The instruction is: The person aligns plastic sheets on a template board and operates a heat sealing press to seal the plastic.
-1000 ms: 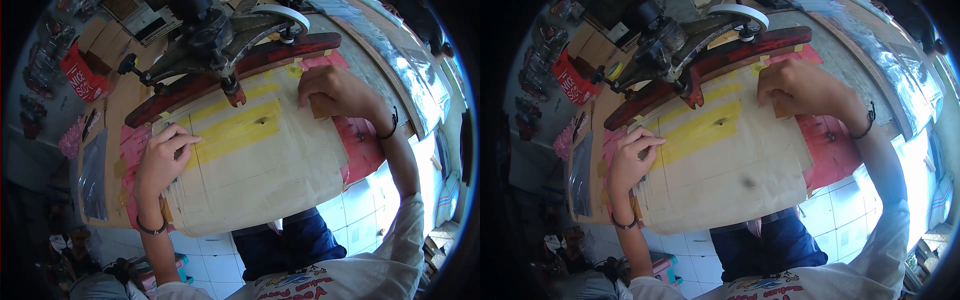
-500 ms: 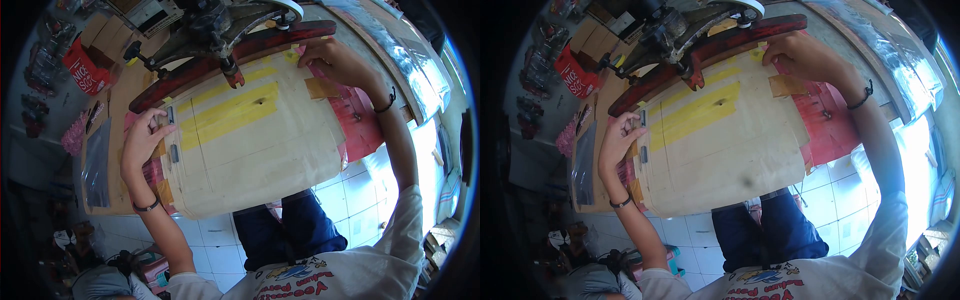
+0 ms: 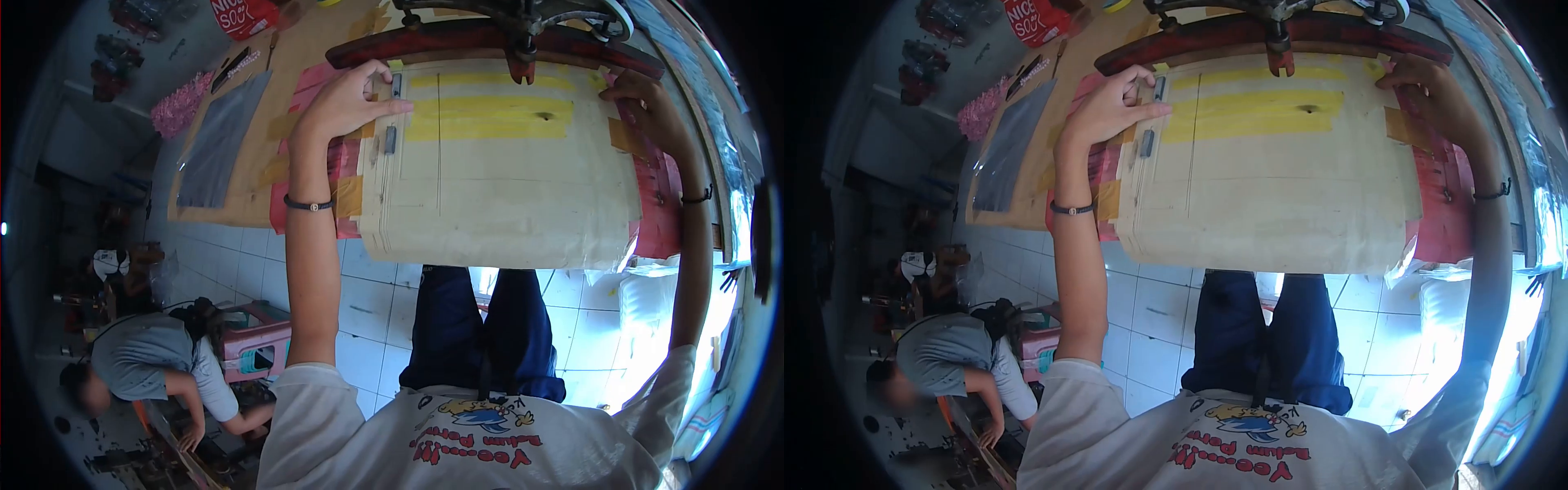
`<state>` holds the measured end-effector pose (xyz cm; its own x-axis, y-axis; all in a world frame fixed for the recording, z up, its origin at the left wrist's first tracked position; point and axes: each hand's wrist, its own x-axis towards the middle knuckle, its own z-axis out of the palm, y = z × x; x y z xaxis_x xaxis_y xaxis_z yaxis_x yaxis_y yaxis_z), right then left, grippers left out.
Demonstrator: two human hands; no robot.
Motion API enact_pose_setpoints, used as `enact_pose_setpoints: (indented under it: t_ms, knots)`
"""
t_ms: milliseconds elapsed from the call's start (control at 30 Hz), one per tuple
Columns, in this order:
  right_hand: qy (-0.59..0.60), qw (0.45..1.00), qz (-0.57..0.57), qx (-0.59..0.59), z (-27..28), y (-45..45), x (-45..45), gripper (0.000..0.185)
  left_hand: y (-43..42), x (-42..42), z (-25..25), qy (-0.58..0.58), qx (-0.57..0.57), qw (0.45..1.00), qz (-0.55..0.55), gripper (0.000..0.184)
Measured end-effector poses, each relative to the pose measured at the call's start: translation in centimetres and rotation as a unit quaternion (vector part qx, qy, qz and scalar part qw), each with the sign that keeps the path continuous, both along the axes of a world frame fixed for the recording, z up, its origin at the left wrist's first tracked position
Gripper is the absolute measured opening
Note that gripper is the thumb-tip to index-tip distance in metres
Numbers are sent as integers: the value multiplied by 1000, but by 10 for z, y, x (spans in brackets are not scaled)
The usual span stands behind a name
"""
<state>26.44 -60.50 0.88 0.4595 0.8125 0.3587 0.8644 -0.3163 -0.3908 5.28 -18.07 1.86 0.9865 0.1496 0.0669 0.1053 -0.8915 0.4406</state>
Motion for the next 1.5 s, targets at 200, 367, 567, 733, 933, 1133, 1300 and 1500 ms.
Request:
enact_pose_setpoints:
  t_ms: [200,367,567,733,933,1133,1300,1500]
  knots:
    - [18,1000,-10,6,-1,-1,1,34,3,2,-1,-17,-6,1000,-20,69]
    - [47,999,-3,15,-7,-2,12,31,4,0,-2,-32,-1,999,-34,72]
    - [43,998,-34,22,-6,5,7,25,10,1,-6,-28,-47,998,-27,62]
    - [-16,997,-78,14,3,12,-3,17,13,3,-5,-24,-124,991,-35,38]
    - [-30,992,-123,18,0,19,-7,17,15,3,-6,-5,-139,990,-18,30]
    - [-63,975,-214,-15,-1,6,3,20,28,7,-14,-4,-158,987,-33,34]
    - [-34,976,-209,-43,5,-8,9,22,21,6,-4,26,-167,985,-29,29]
    - [45,993,-109,-31,12,-6,0,19,23,3,-5,12,-159,986,-49,32]
